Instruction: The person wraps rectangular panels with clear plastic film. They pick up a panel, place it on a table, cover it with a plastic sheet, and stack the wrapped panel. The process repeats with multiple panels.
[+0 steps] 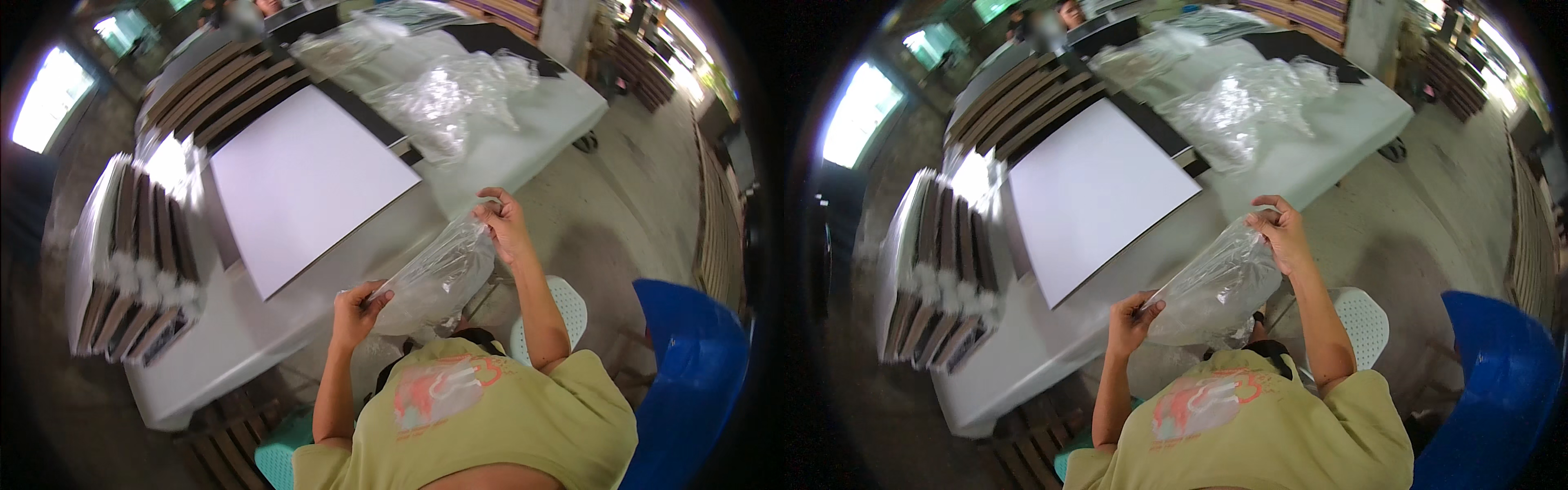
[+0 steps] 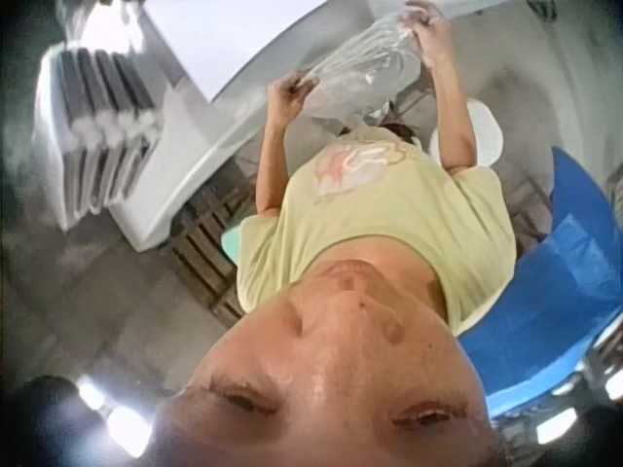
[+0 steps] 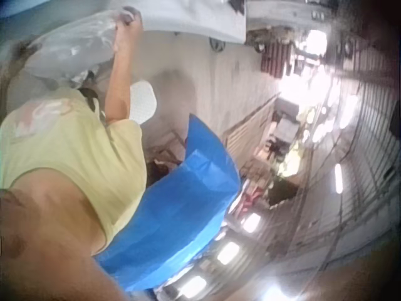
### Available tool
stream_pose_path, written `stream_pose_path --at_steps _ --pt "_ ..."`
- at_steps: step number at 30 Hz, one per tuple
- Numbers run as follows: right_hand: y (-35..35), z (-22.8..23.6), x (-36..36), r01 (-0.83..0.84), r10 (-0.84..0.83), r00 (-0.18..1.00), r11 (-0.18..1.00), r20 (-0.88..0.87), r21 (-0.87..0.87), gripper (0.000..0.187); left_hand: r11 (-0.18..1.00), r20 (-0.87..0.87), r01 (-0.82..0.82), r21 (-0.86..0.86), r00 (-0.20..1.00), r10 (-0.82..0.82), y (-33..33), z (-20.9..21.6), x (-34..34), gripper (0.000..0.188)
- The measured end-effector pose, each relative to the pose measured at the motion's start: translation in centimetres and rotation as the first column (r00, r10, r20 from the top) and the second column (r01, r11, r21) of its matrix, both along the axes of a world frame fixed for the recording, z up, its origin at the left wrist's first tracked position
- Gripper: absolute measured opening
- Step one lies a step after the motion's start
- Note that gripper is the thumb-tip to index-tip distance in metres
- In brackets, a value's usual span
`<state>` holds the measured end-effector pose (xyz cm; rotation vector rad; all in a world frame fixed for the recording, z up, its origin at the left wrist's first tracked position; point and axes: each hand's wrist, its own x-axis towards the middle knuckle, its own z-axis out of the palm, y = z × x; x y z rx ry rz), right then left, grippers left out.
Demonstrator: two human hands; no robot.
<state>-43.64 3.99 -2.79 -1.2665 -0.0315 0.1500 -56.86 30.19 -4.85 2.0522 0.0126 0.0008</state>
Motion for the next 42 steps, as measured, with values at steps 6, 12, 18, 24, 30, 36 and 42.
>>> stream_pose_path --at_steps 6,12,18,24,30,36,42 --pt "8.6 0.9 -2.9 -0.346 0.436 0.876 0.865 0.204 -0.363 0.027 0.839 0.069 -0.109 -0.533 0.983 0.172 0.8 -2.2 -3.0 0.047" --pt "13.1 1.7 -3.4 -0.108 0.347 0.755 0.903 0.557 -0.416 0.027 0.673 -0.345 -0.130 -0.728 0.918 -0.196 0.5 -2.8 -2.6 0.043" --pt "6.4 3.2 0.6 0.320 -0.124 0.867 0.882 0.483 -0.347 0.025 0.681 -0.353 -0.453 -0.576 0.889 0.293 4.7 -8.0 -8.3 0.032" --pt "-0.9 2.0 2.3 0.383 -0.119 0.871 0.771 0.476 -0.509 0.019 0.187 0.037 -0.633 0.751 0.323 0.946 16.3 -17.9 -26.2 0.024" --pt "4.9 -0.1 -2.7 0.105 0.138 0.925 0.801 0.353 -0.589 0.009 -0.191 0.564 -0.936 0.295 0.009 0.825 21.0 -7.0 -32.6 0.026" --pt "12.4 0.3 -6.1 -0.166 0.302 0.920 0.877 0.249 -0.450 0.013 0.747 0.312 -0.642 -0.175 0.683 0.660 6.4 5.2 -9.6 0.072" --pt "13.4 -0.4 -7.4 -0.267 0.424 0.790 0.888 0.443 -0.375 0.023 0.875 0.028 -0.336 -0.348 0.929 0.368 -0.4 2.5 -2.8 0.040"
